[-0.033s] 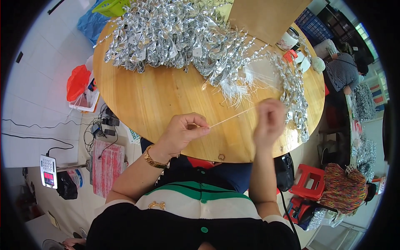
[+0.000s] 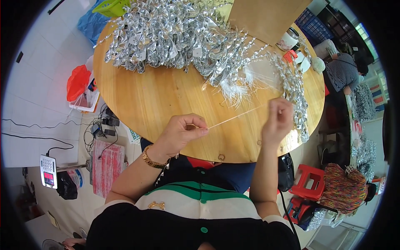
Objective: Assembling silver tinsel garland decorations by attaching individual components to a string.
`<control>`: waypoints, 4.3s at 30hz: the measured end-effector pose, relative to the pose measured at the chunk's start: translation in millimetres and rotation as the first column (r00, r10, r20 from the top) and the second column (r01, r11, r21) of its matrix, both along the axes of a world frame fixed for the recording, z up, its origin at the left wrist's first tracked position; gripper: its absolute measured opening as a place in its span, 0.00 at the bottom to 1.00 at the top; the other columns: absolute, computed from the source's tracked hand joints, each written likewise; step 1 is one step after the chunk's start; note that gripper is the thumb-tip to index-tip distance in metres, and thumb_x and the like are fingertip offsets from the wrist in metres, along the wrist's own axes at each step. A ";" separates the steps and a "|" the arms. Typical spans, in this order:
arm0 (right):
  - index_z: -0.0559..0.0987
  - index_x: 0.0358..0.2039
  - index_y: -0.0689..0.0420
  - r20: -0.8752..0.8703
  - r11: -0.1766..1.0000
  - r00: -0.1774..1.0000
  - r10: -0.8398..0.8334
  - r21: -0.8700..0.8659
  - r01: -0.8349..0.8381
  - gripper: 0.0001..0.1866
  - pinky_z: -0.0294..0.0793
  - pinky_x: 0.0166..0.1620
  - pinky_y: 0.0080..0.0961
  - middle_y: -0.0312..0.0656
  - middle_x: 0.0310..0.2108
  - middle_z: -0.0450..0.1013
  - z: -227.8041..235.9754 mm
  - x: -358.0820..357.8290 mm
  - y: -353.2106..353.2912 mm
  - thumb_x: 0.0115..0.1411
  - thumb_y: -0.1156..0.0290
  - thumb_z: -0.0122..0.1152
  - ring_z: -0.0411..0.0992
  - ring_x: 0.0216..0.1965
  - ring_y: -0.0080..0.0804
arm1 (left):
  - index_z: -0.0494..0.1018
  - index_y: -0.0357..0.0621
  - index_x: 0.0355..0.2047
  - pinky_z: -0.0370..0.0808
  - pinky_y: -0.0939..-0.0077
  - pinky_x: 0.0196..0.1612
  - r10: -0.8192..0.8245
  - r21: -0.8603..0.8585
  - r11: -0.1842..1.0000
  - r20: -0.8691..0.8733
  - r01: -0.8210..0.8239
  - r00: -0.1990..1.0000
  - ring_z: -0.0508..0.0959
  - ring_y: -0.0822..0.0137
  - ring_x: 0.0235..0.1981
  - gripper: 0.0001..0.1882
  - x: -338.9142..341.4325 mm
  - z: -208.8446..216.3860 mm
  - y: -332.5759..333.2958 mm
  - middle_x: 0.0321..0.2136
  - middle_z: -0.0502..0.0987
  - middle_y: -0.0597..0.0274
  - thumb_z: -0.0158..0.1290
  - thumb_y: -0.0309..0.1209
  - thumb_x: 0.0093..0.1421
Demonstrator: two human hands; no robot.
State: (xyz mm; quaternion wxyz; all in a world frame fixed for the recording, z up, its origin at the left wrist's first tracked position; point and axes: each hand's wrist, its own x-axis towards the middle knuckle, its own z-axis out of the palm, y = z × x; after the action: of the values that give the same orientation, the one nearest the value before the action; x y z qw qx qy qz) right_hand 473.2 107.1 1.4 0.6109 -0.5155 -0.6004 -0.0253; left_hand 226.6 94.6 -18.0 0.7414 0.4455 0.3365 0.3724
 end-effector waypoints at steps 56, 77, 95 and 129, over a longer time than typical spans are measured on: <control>0.77 0.29 0.58 0.277 0.904 0.863 -0.422 0.203 0.377 0.03 0.64 0.21 0.19 0.40 0.19 0.70 26.9 10.7 76.9 0.55 0.74 0.57 0.67 0.16 0.24 | 0.73 0.39 0.32 0.68 0.73 0.44 0.195 0.634 0.766 -0.379 0.101 0.904 0.74 0.63 0.39 0.09 2.6 17.1 -16.5 0.35 0.74 0.57 0.55 0.21 0.49; 0.77 0.27 0.60 0.514 0.720 0.622 0.590 0.014 -0.694 0.10 0.63 0.19 0.24 0.39 0.20 0.70 64.7 -55.8 -53.2 0.39 0.80 0.63 0.67 0.17 0.32 | 0.75 0.44 0.36 0.69 0.65 0.49 0.631 0.919 -0.068 -0.262 0.389 0.730 0.75 0.60 0.43 0.12 11.2 87.2 -20.9 0.37 0.76 0.62 0.51 0.26 0.50; 0.80 0.25 0.55 0.081 0.460 0.826 0.558 -0.859 -0.226 0.09 0.67 0.37 0.23 0.37 0.31 0.65 -13.8 62.2 54.1 0.40 0.79 0.66 0.67 0.34 0.29 | 0.64 0.40 0.47 0.58 0.91 0.15 -0.346 -0.031 0.936 -0.270 0.351 0.898 0.62 0.82 0.12 0.15 -2.9 21.4 -4.1 0.28 0.74 0.64 0.38 0.33 0.64; 0.67 0.44 0.63 -0.676 0.456 0.591 0.441 -0.398 -0.796 0.14 0.65 0.34 0.12 0.37 0.29 0.71 -27.3 -49.5 -43.7 0.56 0.83 0.51 0.68 0.31 0.17 | 0.65 0.35 0.48 0.67 0.80 0.49 -0.038 0.046 0.998 0.085 0.034 0.996 0.71 0.75 0.43 0.17 20.0 -21.6 -15.8 0.42 0.72 0.64 0.49 0.21 0.57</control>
State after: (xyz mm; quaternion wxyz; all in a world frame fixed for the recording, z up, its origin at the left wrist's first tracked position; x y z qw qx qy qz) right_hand 423.6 63.4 -25.8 0.4721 -0.4187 -0.5435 0.5535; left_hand 246.7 78.8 -39.6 0.7518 0.4514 0.2879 0.3850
